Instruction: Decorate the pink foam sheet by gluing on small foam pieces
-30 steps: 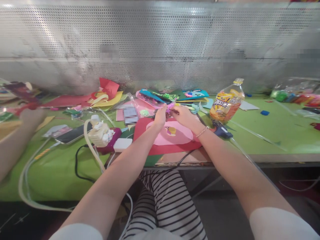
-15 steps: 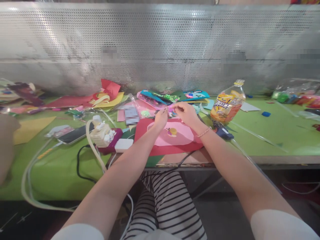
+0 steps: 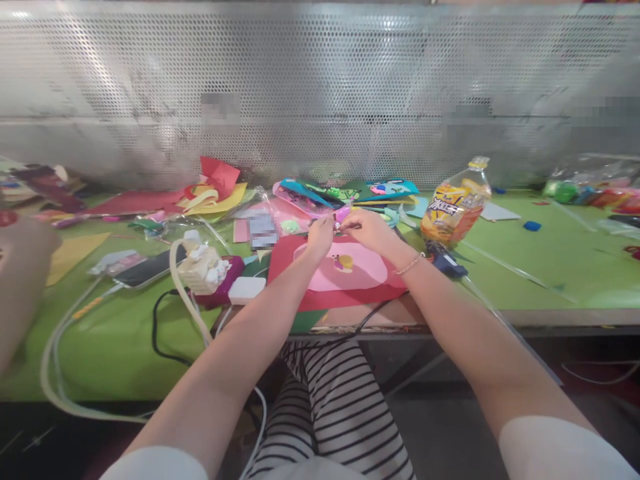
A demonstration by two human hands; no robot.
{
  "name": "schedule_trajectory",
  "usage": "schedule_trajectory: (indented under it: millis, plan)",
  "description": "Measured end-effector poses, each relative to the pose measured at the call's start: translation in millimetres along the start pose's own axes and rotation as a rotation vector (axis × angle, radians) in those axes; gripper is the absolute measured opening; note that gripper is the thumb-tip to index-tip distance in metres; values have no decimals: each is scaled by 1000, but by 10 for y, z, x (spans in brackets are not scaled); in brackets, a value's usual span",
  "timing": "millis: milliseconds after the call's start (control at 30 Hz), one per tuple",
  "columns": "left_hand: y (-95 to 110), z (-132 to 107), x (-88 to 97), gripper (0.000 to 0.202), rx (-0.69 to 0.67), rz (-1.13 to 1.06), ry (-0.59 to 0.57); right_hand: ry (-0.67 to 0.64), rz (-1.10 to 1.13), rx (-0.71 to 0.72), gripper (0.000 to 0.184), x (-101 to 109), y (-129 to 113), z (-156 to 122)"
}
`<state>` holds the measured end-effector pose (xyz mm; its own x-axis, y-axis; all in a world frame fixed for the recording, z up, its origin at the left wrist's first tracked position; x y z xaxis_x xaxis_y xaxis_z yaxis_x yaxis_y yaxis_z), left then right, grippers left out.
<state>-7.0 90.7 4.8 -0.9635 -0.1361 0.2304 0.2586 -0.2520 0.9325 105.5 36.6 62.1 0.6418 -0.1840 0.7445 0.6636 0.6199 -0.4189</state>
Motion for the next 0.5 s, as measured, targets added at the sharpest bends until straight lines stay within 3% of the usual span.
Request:
schedule_trajectory:
  millis: [100,267,433,500]
  plan:
    - [3,-4,-3,35,-5,5,-6,-66,37,77,22,-26,-71,-21]
    - [-26,-8,16,31,2,-70,24,-243,221,30,26,-193,-36,-71]
    - [-38,6,19,32,-6,-94,36,-271,181,-17,8,-182,-41,-87]
    - [-29,11,22,32,-12,-85,42,-268,99,-61,8,-146,-33,-91]
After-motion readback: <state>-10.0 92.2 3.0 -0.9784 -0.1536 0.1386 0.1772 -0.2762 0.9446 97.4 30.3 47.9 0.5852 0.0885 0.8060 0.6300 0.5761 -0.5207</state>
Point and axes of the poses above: each hand's wrist, its own z-axis towards the middle knuckle, its own x-axis out of the back of the hand, y = z × x, the point moved 7 cm from there along z, towards the middle knuckle, and after that the axes turned 1 degree about -z, right-handed, at the moved point
